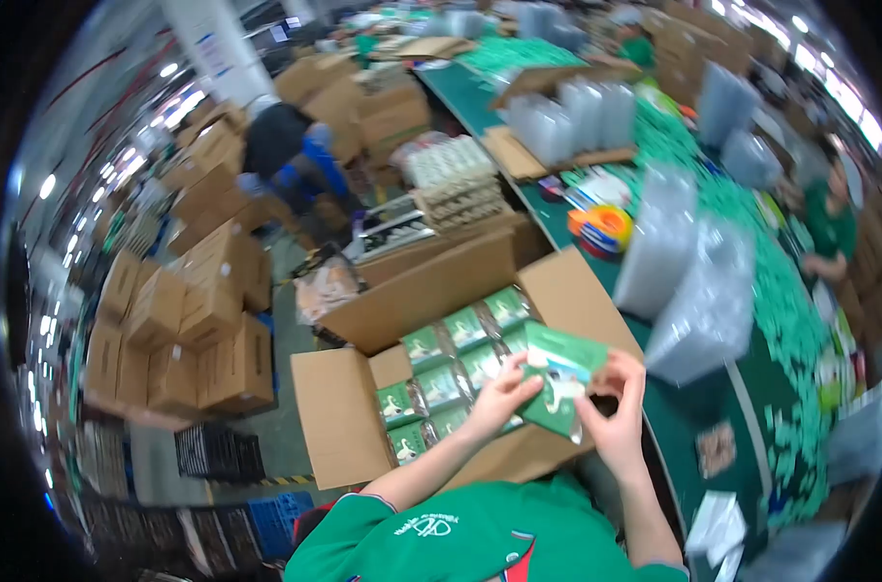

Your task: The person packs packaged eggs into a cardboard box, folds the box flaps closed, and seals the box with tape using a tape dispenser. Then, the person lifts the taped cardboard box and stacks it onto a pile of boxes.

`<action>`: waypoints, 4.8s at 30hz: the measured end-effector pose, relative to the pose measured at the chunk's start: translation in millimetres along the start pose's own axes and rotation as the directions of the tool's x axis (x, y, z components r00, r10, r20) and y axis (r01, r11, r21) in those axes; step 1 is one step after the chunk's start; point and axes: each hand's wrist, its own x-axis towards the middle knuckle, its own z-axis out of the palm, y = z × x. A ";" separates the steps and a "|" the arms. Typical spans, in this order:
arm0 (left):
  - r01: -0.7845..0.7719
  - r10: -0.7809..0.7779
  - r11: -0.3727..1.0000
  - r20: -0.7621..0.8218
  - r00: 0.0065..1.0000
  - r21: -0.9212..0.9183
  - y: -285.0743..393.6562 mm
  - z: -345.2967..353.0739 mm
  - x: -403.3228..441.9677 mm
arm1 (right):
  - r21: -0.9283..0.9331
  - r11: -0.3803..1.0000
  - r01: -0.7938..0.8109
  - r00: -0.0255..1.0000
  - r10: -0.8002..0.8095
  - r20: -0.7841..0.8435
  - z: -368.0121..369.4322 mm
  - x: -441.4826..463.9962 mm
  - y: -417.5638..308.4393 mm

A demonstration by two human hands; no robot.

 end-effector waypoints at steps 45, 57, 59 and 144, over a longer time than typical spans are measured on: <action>0.850 -0.768 0.517 0.384 0.513 -0.102 -144.9 364.7 145.3 | -0.161 0.928 -0.335 0.844 0.219 -0.490 -298.9 -158.9 168.5; 0.697 -0.697 0.707 0.288 0.656 0.123 -185.2 343.4 154.6 | -0.671 0.457 -0.583 0.799 0.177 -0.574 -340.9 -169.8 212.2; 0.696 -0.722 0.691 0.236 0.650 0.195 -206.5 336.2 156.2 | -0.774 0.357 -0.522 0.853 0.226 -0.471 -333.5 -168.1 234.6; 0.307 -0.406 0.901 -0.348 0.845 -0.307 -17.8 86.1 -135.7 | 0.224 0.784 -0.580 0.751 0.407 0.520 -26.4 -79.5 45.5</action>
